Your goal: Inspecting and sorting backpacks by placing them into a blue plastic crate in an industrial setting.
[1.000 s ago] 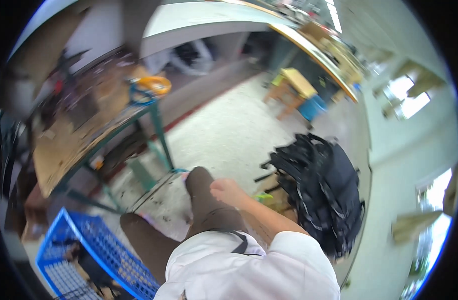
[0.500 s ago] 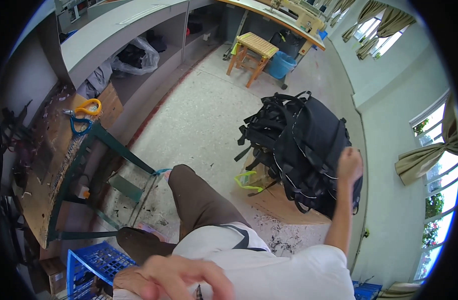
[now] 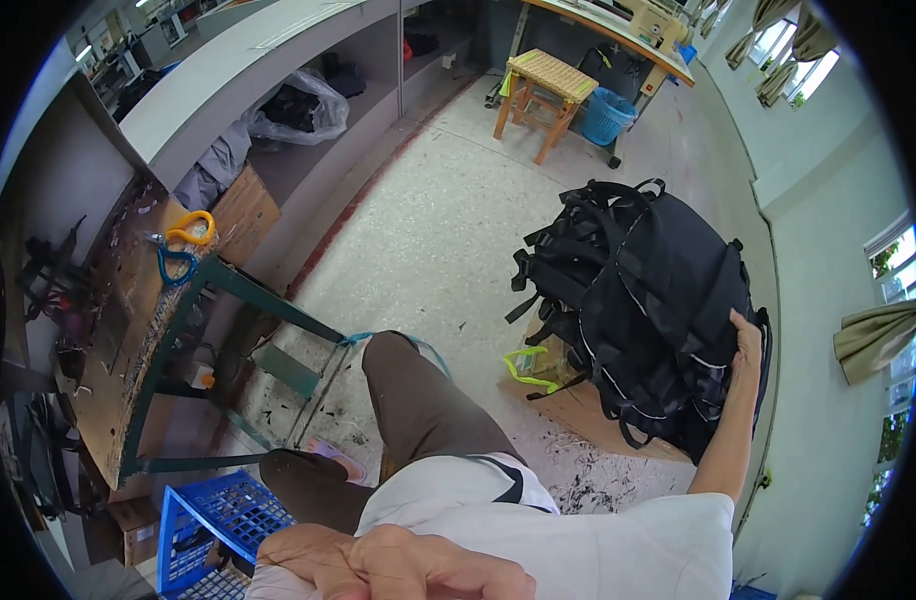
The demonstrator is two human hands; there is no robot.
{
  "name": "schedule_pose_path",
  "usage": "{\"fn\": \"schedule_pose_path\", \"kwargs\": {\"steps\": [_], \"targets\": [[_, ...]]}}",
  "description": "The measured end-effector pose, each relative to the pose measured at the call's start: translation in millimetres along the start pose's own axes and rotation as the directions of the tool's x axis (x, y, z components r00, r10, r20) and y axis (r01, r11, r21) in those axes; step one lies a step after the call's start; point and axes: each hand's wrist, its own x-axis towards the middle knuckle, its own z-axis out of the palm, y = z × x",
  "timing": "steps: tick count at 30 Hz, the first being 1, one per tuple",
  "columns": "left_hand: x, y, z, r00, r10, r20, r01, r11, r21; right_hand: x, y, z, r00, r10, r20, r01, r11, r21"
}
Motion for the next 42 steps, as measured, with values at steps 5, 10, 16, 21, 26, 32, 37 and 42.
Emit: {"fn": "schedule_pose_path", "kwargs": {"steps": [5,10,16,21,26,32,37,42], "targets": [[-8,-8,-5,0.992,0.099,0.081,-0.112,0.978,0.174,-23,-70,2,0.866,-0.453,0.210,0.440,0.891,0.108],[-21,31,-5,0.958,0.276,-0.078,-0.114,0.617,0.779,-187,-163,77,0.668,-0.492,0.558,0.647,0.755,-0.108],[-74,78,-1,0.561,0.823,0.089,0.258,-0.276,0.926,-293,-196,160,-0.047,-0.162,0.986,0.912,0.396,0.108],[-159,91,39,0.605,0.764,0.224,0.597,-0.622,0.508,-358,-179,256,-0.706,0.189,0.682,0.672,0.483,0.562],[-262,18,95,0.233,0.951,-0.204,0.490,0.067,0.869,-434,-160,344,-0.841,0.321,0.435,0.536,0.597,0.597],[-326,-30,111,-0.435,0.893,-0.118,0.420,0.317,0.850,-521,-135,419,-0.908,0.231,0.349,0.415,0.600,0.684],[-328,2,172,-0.524,0.845,0.112,0.383,0.116,0.917,-504,-96,467,-0.789,0.066,0.611,0.046,0.998,-0.048],[-343,32,221,-0.606,0.778,0.166,0.421,0.137,0.897,-498,-46,474,-0.606,-0.088,0.791,0.062,0.986,0.157]]}}
